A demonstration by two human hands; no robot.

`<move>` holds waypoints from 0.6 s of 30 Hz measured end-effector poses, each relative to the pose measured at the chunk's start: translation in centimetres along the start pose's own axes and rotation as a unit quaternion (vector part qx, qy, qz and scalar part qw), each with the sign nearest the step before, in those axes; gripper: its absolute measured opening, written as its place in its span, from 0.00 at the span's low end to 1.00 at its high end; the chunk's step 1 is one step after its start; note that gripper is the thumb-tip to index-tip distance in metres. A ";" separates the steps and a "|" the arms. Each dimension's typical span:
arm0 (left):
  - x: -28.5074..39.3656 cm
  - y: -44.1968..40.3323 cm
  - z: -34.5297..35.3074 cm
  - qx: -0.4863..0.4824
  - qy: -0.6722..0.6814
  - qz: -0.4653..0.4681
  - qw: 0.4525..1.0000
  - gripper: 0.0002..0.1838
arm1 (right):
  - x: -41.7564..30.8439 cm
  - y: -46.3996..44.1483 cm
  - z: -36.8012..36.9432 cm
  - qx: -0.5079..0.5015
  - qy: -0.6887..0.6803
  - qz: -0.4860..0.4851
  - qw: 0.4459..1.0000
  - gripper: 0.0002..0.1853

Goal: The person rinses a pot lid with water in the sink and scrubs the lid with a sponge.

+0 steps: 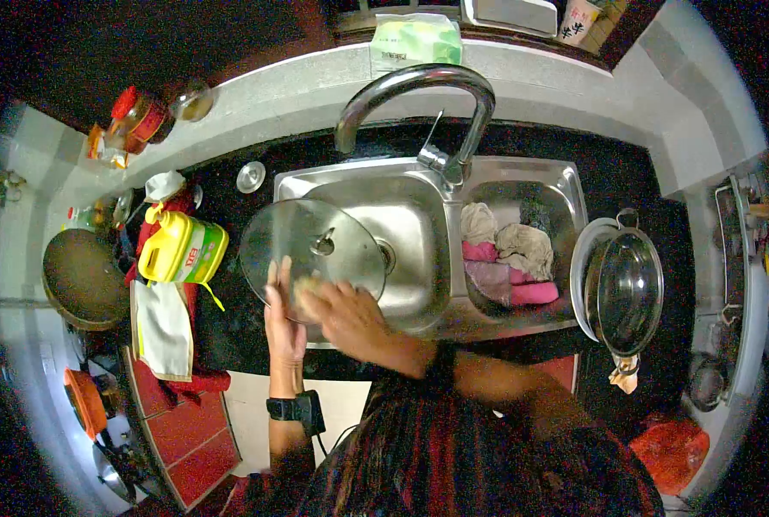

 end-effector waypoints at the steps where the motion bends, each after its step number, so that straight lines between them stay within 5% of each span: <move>1: 0.2 0.1 0.1 0.001 0.010 0.000 1.000 0.35 | -0.3 0.1 -0.1 -0.004 0.000 -0.002 1.000 0.28; 11: 0.6 3.6 2.4 -0.096 -0.059 -0.093 0.989 0.38 | 3.3 -14.1 -0.4 -0.114 0.143 0.112 0.977 0.20; 13: 0.3 3.6 1.9 -0.094 -0.045 -0.095 0.990 0.38 | -0.6 -10.0 -0.3 -0.106 0.053 -0.065 0.991 0.16; 14: -0.4 3.6 0.8 -0.094 -0.048 -0.119 0.987 0.38 | -2.5 -8.3 -1.3 -0.105 0.005 -0.130 0.986 0.25; 16: -0.4 3.8 0.4 -0.094 -0.054 -0.145 0.983 0.37 | -2.1 -9.0 -2.4 -0.046 0.034 -0.157 0.986 0.19; 18: 1.6 3.9 1.7 -0.141 -0.076 -0.114 0.980 0.37 | 2.6 -13.3 -2.0 -0.073 0.118 -0.058 0.989 0.15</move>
Point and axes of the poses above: each hand's wrist, its own y-axis away from the middle knuckle, its own z-axis out of the palm, x = y × z, the point moved 5 cm from there along -y, towards the middle knuckle, and after that the axes turned 11 degrees about z, right-handed, at the moved point
